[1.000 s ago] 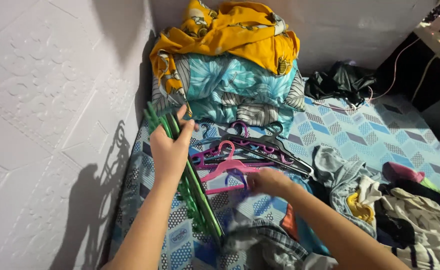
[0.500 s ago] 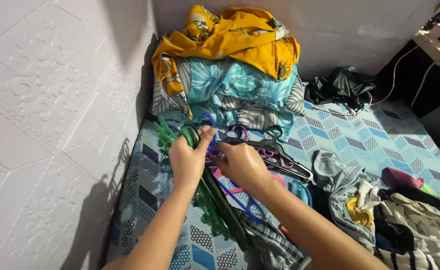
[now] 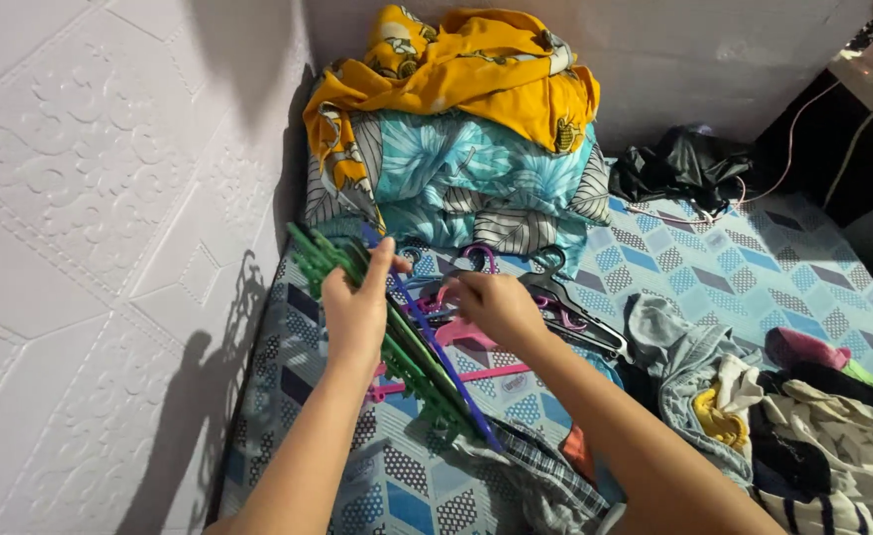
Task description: Organizing a pile of laundry and hangers on a bed and then hanging them up.
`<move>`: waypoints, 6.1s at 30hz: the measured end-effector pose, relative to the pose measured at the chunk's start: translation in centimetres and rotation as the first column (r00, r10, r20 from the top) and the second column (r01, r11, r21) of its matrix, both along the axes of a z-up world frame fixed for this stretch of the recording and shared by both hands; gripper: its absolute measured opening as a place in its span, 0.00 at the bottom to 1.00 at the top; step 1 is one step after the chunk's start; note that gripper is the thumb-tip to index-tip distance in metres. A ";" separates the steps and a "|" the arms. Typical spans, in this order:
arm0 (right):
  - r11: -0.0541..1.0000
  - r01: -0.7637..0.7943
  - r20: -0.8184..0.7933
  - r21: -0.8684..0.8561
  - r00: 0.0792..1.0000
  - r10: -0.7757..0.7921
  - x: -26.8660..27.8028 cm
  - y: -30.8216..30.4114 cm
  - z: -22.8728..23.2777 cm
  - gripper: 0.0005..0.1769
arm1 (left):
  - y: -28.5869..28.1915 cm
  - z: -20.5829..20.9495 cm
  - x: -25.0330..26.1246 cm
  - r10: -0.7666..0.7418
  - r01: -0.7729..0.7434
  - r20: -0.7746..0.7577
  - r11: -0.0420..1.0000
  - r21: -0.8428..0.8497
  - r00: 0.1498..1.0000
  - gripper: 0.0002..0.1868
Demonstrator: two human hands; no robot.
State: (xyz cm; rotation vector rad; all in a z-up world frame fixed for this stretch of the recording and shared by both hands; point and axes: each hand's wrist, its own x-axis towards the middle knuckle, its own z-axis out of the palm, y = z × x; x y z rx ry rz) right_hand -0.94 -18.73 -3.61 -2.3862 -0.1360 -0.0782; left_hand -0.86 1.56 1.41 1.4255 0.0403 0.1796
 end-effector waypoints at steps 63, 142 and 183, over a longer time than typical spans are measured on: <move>0.889 -0.095 0.109 -0.447 0.981 0.160 -3.8 0.3 1.7 0.12 | -1.8 -2.5 1.2 -0.137 0.137 0.014 0.969 -0.208 0.990 0.17; 0.937 -0.348 -0.084 -0.034 0.935 0.344 -3.4 1.0 1.6 0.24 | 3.3 -1.8 3.1 0.160 -0.161 -0.021 0.976 -0.146 0.987 0.11; 0.970 -0.132 0.163 -0.206 0.972 0.167 -2.5 -2.2 5.8 0.38 | -4.1 -2.6 1.8 -0.328 0.113 0.437 0.887 0.448 0.837 0.62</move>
